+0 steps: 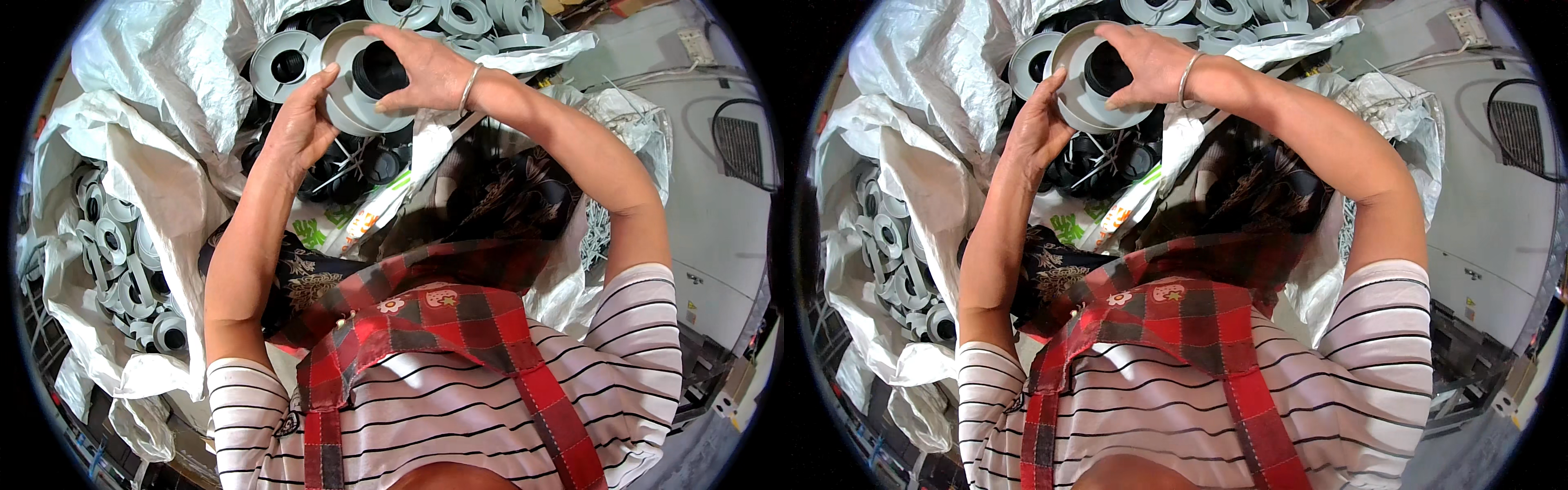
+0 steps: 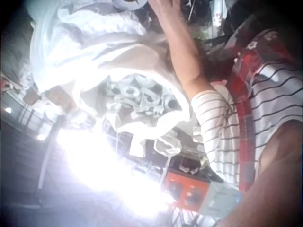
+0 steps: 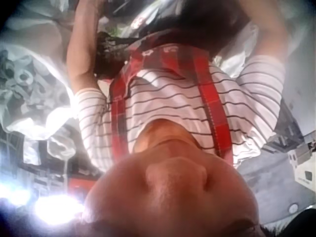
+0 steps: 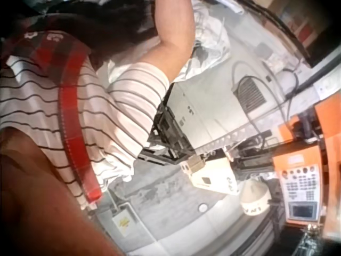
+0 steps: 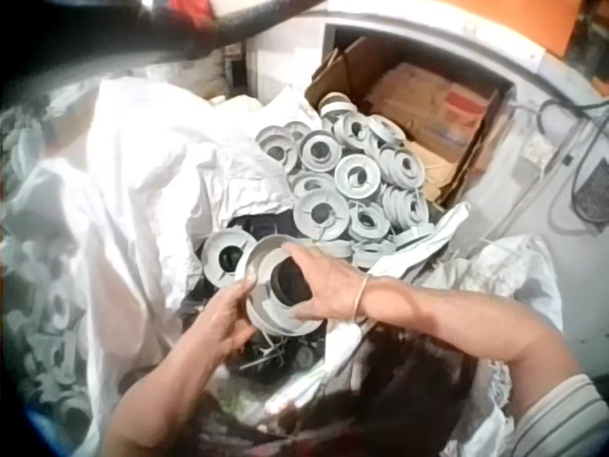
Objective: The person assembles industrial impellers by inserting black plastic hubs into grey circular housings and securing them by hand.
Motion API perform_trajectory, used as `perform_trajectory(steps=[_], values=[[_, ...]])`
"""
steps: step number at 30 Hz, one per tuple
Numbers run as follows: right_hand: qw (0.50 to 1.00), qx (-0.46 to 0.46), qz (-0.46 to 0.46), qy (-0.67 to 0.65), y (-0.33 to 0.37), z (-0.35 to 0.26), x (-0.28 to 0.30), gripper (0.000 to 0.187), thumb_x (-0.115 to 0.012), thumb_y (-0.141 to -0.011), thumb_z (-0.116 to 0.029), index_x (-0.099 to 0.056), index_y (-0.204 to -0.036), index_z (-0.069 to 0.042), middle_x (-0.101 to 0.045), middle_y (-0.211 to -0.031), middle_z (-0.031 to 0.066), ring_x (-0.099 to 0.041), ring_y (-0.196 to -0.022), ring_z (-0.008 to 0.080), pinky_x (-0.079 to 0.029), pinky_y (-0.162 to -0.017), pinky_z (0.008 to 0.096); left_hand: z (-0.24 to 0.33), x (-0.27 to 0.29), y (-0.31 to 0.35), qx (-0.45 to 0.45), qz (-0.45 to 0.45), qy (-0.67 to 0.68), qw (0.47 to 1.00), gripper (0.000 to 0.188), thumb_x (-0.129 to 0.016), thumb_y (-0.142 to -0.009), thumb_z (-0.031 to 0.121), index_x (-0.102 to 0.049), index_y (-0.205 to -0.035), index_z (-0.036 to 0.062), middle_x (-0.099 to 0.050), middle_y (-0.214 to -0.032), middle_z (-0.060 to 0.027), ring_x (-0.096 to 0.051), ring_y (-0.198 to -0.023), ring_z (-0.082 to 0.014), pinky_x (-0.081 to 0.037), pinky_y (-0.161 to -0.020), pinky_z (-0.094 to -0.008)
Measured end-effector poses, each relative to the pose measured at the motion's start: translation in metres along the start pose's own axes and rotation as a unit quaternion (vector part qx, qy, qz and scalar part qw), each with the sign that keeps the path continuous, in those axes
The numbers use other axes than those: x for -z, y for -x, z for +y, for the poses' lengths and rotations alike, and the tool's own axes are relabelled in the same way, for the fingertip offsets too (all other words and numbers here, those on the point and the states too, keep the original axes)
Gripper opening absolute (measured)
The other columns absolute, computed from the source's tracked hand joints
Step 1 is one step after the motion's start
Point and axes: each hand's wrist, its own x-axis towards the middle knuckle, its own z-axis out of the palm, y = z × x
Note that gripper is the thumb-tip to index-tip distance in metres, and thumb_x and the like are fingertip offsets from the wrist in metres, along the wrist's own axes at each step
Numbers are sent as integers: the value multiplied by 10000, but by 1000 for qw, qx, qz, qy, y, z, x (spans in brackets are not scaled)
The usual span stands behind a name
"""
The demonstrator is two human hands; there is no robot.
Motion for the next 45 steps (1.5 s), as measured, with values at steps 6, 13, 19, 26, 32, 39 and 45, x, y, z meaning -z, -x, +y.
perform_trajectory(steps=[6,13,19,26,32,39,45], values=[[934,-274,142,-182,28,84,35,325,-650,-771,-325,-619,-872,-18,-653,-839,122,-629,-717,156,-501,-680,299,6,10,-8,-52,34,133,989,374,-545,-885,216,-486,-1192,10,-559,-1176,-113,-529,-1097,-232,-383,-997,-393],[845,-367,-333,200,131,255,-114,319,-741,-622,-237,-696,-898,-81,-648,-1032,120,-626,-949,240,-514,-734,361,11,13,-22,-39,-53,192,979,375,-474,-920,228,-468,-1235,25,-527,-1237,-110,-483,-1157,-258,-343,-1017,-443],[844,-429,-308,90,129,280,-222,306,-715,-651,-202,-690,-928,-73,-645,-1009,135,-634,-912,253,-513,-741,375,10,28,-20,-47,-17,183,982,434,-491,-910,253,-443,-1289,46,-454,-1327,-107,-404,-1234,-254,-246,-1074,-464],[841,-488,-232,35,123,311,-255,271,-682,-682,-212,-689,-903,-57,-649,-962,143,-637,-871,261,-514,-712,378,14,30,-25,-57,54,144,986,497,-561,-871,284,-431,-1294,59,-452,-1325,-104,-403,-1230,-268,-257,-1060,-491],[850,-465,-244,37,111,312,-268,251,-653,-708,-221,-688,-883,-44,-651,-921,149,-640,-836,269,-515,-688,380,17,35,-20,-61,80,143,985,506,-558,-874,293,-421,-1305,66,-436,-1342,-98,-393,-1239,-267,-272,-1049,-502],[867,-372,-322,81,116,289,-254,246,-620,-739,-232,-686,-858,-28,-655,-874,157,-643,-795,277,-516,-659,383,21,32,-16,-74,86,157,981,502,-576,-865,277,-432,-1296,62,-446,-1330,-100,-402,-1232,-265,-275,-1050,-498],[867,-180,-427,183,125,241,-191,256,-592,-765,-241,-685,-838,-15,-657,-834,164,-645,-760,285,-517,-634,385,25,24,-8,-104,78,132,983,482,-572,-863,265,-446,-1288,76,-454,-1326,-84,-401,-1234,-256,-268,-1055,-488]])
